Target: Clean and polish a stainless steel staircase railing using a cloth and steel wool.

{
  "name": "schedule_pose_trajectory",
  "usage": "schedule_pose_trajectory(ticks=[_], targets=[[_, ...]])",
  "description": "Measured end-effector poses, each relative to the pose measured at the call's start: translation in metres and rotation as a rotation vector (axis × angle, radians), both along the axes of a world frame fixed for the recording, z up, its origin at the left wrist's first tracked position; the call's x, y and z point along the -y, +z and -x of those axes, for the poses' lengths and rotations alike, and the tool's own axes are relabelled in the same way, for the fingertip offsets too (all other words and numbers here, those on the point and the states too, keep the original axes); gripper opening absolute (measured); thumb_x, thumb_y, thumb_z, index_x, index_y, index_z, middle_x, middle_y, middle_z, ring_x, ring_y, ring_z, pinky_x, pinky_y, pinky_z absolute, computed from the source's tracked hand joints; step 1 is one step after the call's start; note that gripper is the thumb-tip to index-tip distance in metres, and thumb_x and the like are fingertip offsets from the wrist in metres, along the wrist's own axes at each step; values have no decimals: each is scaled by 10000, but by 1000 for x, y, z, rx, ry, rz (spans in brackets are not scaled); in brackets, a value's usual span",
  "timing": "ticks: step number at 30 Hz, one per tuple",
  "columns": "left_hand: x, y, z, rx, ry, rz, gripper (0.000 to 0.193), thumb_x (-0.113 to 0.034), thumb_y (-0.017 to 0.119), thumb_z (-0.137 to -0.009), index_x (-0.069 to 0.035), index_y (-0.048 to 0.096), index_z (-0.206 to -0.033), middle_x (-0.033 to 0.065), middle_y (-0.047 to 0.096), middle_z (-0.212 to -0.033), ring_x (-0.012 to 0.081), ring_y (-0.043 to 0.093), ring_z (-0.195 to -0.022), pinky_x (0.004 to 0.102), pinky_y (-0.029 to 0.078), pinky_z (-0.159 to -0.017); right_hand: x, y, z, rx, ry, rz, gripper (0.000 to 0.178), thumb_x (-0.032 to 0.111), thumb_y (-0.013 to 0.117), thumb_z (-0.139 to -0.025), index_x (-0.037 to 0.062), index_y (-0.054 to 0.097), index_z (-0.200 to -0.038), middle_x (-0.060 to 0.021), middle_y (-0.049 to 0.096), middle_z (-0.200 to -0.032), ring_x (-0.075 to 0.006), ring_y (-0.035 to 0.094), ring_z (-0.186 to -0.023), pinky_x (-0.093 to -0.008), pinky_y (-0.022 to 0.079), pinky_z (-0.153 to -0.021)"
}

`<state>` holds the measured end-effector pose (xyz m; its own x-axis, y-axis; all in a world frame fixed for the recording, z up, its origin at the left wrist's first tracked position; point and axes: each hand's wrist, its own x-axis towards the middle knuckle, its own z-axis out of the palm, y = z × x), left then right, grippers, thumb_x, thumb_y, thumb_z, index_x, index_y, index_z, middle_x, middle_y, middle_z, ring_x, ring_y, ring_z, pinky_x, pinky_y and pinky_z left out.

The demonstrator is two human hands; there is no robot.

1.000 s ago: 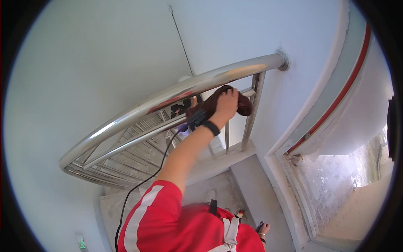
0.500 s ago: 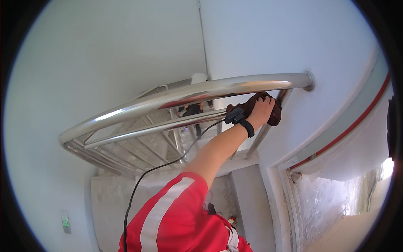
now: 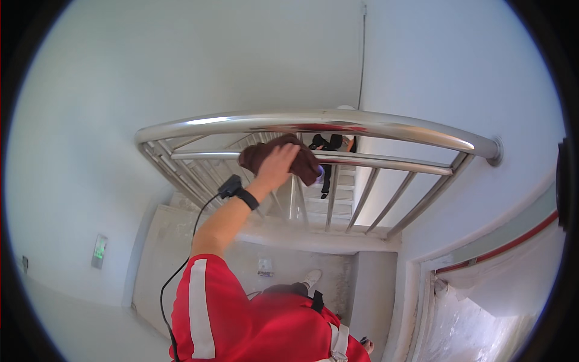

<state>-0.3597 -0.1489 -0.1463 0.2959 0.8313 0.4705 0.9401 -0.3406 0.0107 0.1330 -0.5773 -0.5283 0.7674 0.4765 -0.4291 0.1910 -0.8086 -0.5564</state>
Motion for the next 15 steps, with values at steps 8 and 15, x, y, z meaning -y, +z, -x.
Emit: schedule_pose_trajectory(ticks=[8,15], targets=[[27,-4,86,21,269,-87,762,-53,696,-590,-97,362,-1274,128,439,-1228,362,460,-1059,427,418,-876,34,-33,-44,176,481,438,347,252,463,-894,68,540,-1179,-100,564,-1165,-185,522,-1084,-361,414,-882],[33,-8,89,-11,310,-65,739,-99,717,-593,-88,387,-1254,124,436,-1227,344,466,-1047,419,418,-879,-7,-7,-13,-9,178,76,240,184,463,-873,54,519,-1068,-92,529,-1024,-187,501,-960,-362,430,-818]])
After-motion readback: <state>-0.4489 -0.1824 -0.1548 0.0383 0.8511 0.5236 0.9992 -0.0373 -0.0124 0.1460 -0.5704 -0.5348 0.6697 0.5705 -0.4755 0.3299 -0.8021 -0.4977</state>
